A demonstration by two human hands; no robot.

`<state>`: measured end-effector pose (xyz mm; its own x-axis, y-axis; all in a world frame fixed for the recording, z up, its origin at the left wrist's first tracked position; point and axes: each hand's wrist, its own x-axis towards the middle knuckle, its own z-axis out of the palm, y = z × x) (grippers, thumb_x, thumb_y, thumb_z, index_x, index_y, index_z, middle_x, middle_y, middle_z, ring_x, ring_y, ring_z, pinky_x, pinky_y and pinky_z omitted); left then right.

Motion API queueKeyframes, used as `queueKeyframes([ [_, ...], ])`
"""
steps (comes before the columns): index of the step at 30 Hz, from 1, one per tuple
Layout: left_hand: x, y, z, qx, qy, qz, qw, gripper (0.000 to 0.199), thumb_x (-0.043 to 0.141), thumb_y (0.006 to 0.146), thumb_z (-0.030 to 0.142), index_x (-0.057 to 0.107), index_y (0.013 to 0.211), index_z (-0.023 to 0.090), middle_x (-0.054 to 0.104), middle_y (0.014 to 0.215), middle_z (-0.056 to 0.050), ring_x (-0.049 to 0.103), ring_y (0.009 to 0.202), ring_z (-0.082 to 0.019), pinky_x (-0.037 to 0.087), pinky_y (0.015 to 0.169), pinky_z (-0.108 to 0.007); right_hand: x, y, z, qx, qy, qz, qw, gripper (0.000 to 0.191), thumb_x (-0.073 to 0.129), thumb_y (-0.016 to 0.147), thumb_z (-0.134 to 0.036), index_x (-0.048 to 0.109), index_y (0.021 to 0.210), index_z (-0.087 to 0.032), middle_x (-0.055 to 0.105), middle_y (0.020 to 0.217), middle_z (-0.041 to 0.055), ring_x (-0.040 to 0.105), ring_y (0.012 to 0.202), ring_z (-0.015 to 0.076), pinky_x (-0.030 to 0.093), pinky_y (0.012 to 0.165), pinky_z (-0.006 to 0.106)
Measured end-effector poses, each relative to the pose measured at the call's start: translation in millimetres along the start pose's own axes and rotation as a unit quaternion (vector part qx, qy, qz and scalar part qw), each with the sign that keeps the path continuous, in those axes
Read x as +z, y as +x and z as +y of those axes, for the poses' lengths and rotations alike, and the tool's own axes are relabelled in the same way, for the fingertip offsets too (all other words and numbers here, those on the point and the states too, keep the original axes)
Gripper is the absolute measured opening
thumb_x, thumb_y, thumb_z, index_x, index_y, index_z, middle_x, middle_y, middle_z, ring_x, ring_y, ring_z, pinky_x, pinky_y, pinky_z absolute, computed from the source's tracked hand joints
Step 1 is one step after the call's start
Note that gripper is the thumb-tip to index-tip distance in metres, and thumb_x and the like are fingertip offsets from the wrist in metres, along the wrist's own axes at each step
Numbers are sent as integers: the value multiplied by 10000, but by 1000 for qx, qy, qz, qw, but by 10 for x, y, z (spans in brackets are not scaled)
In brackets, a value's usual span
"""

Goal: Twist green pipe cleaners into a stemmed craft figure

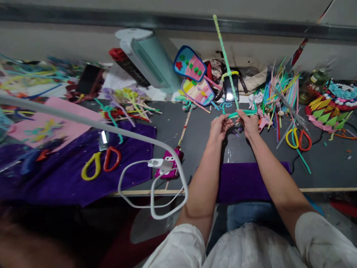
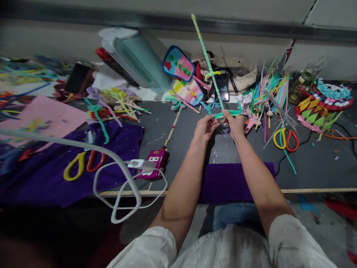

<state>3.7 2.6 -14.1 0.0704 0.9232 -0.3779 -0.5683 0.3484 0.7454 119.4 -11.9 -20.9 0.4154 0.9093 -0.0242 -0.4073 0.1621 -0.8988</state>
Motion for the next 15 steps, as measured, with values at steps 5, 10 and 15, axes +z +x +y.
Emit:
queueKeyframes([
  [5,-22,7,16,5,15,3,1000,68,603,743,84,666,722,98,607,525,-4,565,456,-81,536,517,-183,-4,-8,-3,12,-4,-16,1000,320,881,548,-426,723,676,-180,702,626,-19,554,494,84,526,492,232],
  [10,-69,8,54,-8,5,-63,998,106,622,792,207,681,789,119,658,617,-18,629,517,-113,573,568,-230,-29,20,-55,43,31,-8,999,301,891,525,-382,722,672,-180,706,647,-30,563,527,84,560,522,238],
  [15,-83,-10,56,27,30,-84,996,158,709,779,249,709,875,124,703,709,-31,701,644,-139,593,673,-261,-60,45,-83,60,47,2,997,263,868,567,-369,729,693,-184,718,688,-34,564,523,71,571,533,231],
])
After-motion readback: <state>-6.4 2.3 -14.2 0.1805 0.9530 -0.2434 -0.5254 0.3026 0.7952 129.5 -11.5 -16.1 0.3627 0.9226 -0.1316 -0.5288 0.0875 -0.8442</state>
